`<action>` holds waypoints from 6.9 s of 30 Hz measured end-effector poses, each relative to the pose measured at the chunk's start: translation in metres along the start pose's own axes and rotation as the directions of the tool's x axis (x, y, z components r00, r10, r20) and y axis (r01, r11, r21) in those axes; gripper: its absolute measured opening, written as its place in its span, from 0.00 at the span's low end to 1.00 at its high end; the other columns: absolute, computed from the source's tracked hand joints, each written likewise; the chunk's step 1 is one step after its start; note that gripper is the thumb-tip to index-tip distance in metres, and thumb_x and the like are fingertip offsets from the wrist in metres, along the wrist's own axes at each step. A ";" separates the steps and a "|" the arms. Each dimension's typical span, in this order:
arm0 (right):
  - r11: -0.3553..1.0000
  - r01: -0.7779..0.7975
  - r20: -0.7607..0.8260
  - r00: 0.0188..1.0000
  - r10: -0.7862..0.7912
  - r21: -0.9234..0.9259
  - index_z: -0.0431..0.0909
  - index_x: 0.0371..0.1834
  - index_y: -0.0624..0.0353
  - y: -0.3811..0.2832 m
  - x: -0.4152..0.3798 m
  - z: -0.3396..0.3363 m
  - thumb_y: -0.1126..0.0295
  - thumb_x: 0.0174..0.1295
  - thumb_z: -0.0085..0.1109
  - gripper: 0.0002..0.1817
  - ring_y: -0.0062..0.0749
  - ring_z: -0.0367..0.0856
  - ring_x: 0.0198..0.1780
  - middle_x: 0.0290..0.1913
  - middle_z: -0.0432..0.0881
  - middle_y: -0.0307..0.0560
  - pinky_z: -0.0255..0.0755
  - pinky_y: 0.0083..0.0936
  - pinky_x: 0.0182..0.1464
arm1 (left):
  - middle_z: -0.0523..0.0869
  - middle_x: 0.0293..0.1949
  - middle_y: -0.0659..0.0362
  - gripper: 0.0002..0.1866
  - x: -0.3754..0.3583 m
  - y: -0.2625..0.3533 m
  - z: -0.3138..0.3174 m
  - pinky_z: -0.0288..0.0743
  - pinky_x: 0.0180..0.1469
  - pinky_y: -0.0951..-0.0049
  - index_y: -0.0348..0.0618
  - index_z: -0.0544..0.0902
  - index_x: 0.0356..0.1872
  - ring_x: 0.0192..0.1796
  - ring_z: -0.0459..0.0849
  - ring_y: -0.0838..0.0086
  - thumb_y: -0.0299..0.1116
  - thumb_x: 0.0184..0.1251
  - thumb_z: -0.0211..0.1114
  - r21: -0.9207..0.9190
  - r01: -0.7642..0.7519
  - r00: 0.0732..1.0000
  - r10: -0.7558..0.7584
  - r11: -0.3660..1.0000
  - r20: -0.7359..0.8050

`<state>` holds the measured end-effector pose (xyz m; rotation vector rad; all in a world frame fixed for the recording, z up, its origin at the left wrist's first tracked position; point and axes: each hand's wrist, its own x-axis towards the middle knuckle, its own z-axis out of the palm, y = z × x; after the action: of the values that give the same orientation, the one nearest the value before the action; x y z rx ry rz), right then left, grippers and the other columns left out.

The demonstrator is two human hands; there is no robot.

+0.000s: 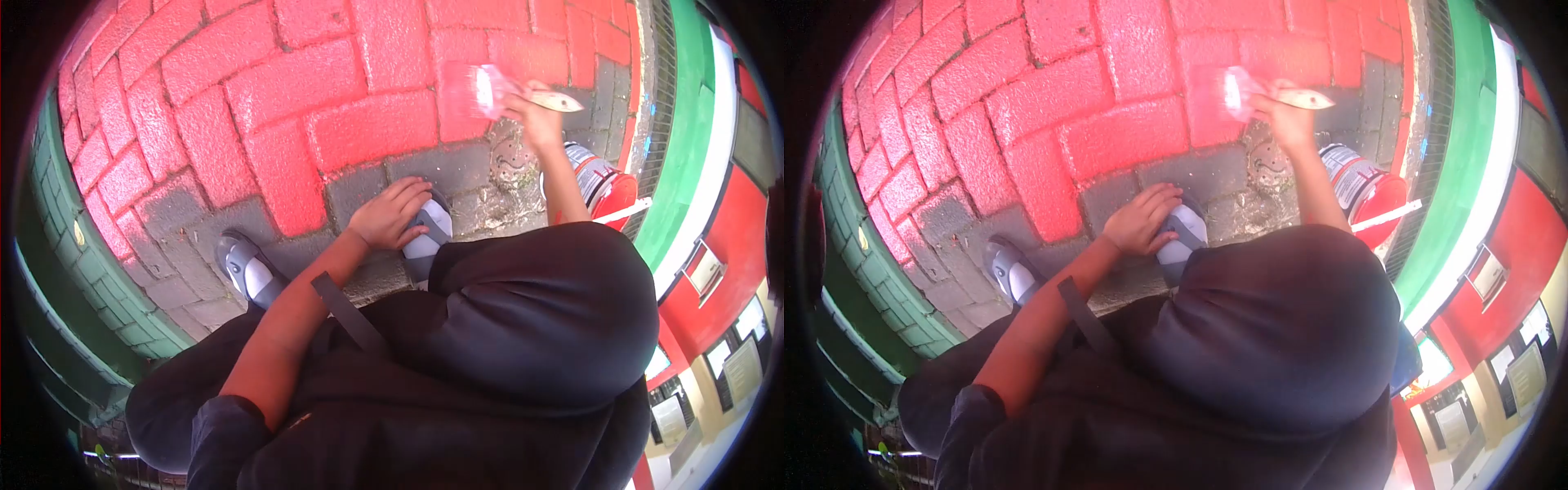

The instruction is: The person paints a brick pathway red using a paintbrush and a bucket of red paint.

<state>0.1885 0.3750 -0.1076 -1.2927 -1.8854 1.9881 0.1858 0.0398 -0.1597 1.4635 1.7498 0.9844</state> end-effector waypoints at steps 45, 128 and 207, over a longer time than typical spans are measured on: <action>0.672 0.621 0.654 0.710 -0.262 -0.404 0.85 0.36 0.49 0.033 -0.115 0.005 0.70 0.64 0.64 0.02 0.39 0.89 0.54 0.62 0.87 0.44 0.84 0.34 0.46 | 0.74 0.70 0.47 0.33 0.003 0.006 0.002 0.64 0.78 0.54 0.33 0.76 0.64 0.75 0.69 0.49 0.51 0.68 0.66 0.043 0.014 0.998 -0.017 0.999 0.059; 0.410 -0.192 -0.213 0.621 0.754 0.892 0.79 0.59 0.54 -0.163 -0.423 -0.268 0.68 0.66 0.69 0.19 0.35 0.81 0.61 0.55 0.86 0.37 0.70 0.42 0.68 | 0.83 0.50 0.47 0.21 -0.347 0.523 -0.372 0.78 0.54 0.57 0.40 0.73 0.65 0.53 0.84 0.57 0.38 0.78 0.62 0.024 1.000 0.025 -0.964 0.019 -0.266; 0.797 -0.506 -0.784 0.617 0.067 -0.330 0.94 0.36 0.42 0.027 -0.031 -0.739 0.50 0.54 0.77 0.13 0.33 0.92 0.41 0.32 0.92 0.40 0.81 0.33 0.50 | 0.89 0.38 0.53 0.11 -0.065 0.451 -0.131 0.80 0.40 0.63 0.41 0.84 0.45 0.35 0.86 0.63 0.35 0.67 0.71 0.411 0.878 0.253 -0.967 0.244 0.033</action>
<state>0.6844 0.9168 -0.0156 -2.2491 -1.8506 0.6905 0.3117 0.0013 0.2952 0.3414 2.1026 -0.2054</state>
